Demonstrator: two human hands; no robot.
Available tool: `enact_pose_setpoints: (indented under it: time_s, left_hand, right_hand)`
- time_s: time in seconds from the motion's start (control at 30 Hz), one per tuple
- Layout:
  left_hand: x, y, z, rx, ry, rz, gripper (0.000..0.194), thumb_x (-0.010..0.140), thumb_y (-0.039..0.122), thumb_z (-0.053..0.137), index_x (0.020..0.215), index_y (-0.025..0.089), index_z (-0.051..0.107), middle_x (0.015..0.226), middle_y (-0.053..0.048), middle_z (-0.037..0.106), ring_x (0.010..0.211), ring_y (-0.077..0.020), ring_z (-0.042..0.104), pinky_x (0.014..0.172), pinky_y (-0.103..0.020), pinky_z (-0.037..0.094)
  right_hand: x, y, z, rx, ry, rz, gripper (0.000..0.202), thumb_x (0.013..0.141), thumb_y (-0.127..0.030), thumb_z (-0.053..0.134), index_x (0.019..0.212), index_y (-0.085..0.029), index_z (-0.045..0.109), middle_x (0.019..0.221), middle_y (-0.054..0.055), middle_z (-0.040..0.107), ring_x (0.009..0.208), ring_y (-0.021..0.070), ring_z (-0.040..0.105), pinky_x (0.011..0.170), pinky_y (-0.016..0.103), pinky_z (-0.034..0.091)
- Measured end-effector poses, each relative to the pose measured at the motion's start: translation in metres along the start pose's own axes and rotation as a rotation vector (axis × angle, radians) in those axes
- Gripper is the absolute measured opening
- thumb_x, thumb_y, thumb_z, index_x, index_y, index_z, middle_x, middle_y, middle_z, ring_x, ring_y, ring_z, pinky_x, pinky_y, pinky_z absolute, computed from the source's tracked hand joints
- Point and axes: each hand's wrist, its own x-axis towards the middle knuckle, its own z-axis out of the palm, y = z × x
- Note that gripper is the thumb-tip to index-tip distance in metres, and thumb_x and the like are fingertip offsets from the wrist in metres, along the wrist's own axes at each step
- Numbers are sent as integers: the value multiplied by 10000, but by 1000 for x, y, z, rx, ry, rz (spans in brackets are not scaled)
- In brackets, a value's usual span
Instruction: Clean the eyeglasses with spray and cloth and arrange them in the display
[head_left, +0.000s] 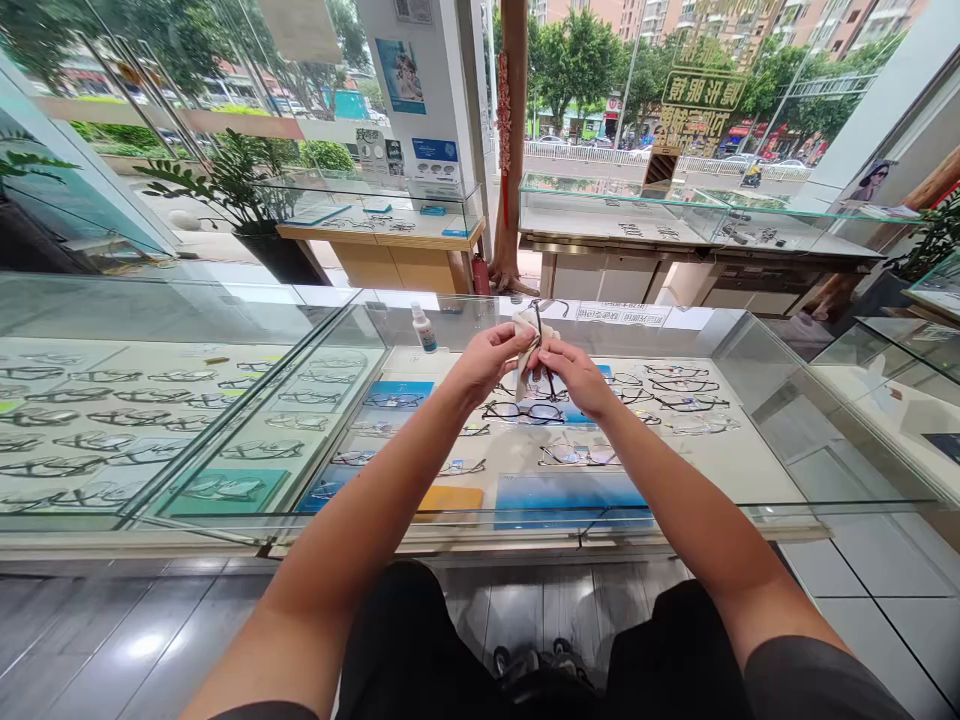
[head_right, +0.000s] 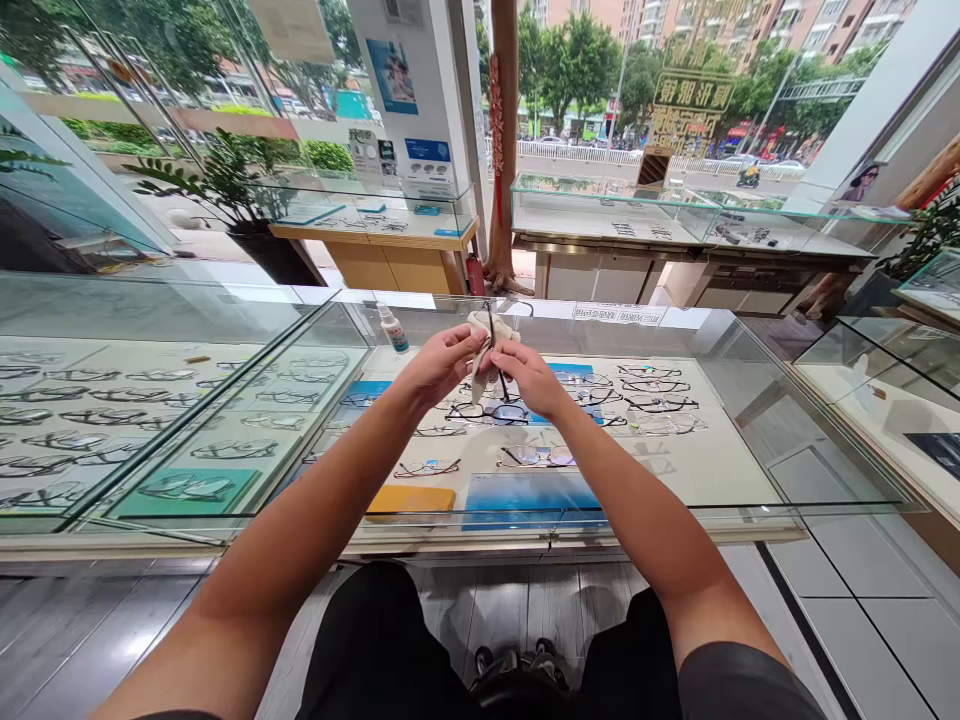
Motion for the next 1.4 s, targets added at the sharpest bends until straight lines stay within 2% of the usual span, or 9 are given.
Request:
enact_pose_setpoints:
  time_s: [0.13, 0.23, 0.37, 0.6, 0.87, 1.0, 1.13, 1.3, 1.4]
  left_hand:
    - [-2, 3, 6, -121, -109, 78, 493, 760, 448, 1015, 1000, 136, 719, 717, -3, 679, 636, -114, 607, 666, -272, 479]
    - [-3, 4, 10, -166, -169, 82, 446, 772, 404, 1013, 936, 140, 693, 665, -10, 672, 589, -116, 596, 617, -265, 475]
    - [-2, 3, 9, -197, -174, 72, 444, 770, 377, 1014, 853, 149, 642, 646, -20, 684, 559, -107, 594, 607, -247, 500]
    - [0, -1, 6, -193, -175, 75, 442, 767, 377, 1013, 880, 146, 655, 646, -12, 695, 517, -84, 573, 551, -214, 478]
    - [-5, -4, 12, -90, -72, 130, 507, 793, 524, 978, 853, 180, 610, 526, 49, 583, 432, -72, 461, 481, -218, 410]
    - [-5, -3, 17, -56, -26, 162, 518, 832, 588, 930, 882, 184, 609, 504, 67, 559, 388, -49, 387, 423, -198, 288]
    - [-4, -1, 20, -34, 23, 175, 576, 814, 676, 905, 869, 186, 608, 493, 60, 557, 354, -49, 383, 374, -197, 190]
    - [-2, 1, 18, -26, 27, 150, 606, 832, 751, 847, 840, 193, 610, 495, 35, 580, 341, -77, 424, 347, -207, 210]
    - [-1, 3, 12, -8, -31, 191, 598, 861, 747, 823, 817, 177, 650, 541, 3, 621, 409, -103, 507, 403, -225, 365]
  right_hand:
    - [0, 1, -1, 79, -19, 14, 351, 955, -548, 698, 843, -216, 728, 903, 34, 706, 852, 188, 562, 839, 352, 448]
    - [0, 3, -1, 121, -27, 29, 356, 948, -560, 713, 845, -219, 732, 903, 37, 704, 866, 191, 571, 824, 341, 458]
    - [0, 6, -2, 175, -60, 40, 332, 955, -531, 724, 853, -217, 754, 930, 44, 729, 912, 196, 611, 851, 331, 478]
    - [1, 8, 0, 259, -83, 59, 328, 936, -527, 766, 851, -210, 778, 930, 55, 752, 948, 205, 660, 903, 343, 511]
    - [3, 14, 5, 189, -35, 115, 417, 861, -622, 815, 845, -209, 764, 915, 56, 747, 838, 187, 603, 847, 355, 496]
    - [1, 14, 6, 146, -45, 111, 402, 898, -613, 775, 869, -212, 769, 929, 52, 738, 842, 185, 585, 848, 353, 471]
    - [1, 13, 8, 117, -49, 105, 372, 916, -578, 743, 869, -210, 771, 910, 46, 741, 856, 190, 578, 819, 350, 425]
    - [1, 11, 9, 65, -42, 85, 344, 919, -526, 697, 863, -201, 796, 915, 53, 769, 851, 189, 564, 803, 349, 397]
    - [2, 9, 7, 57, -6, 65, 330, 917, -500, 680, 813, -204, 780, 891, 56, 773, 850, 192, 584, 800, 349, 406]
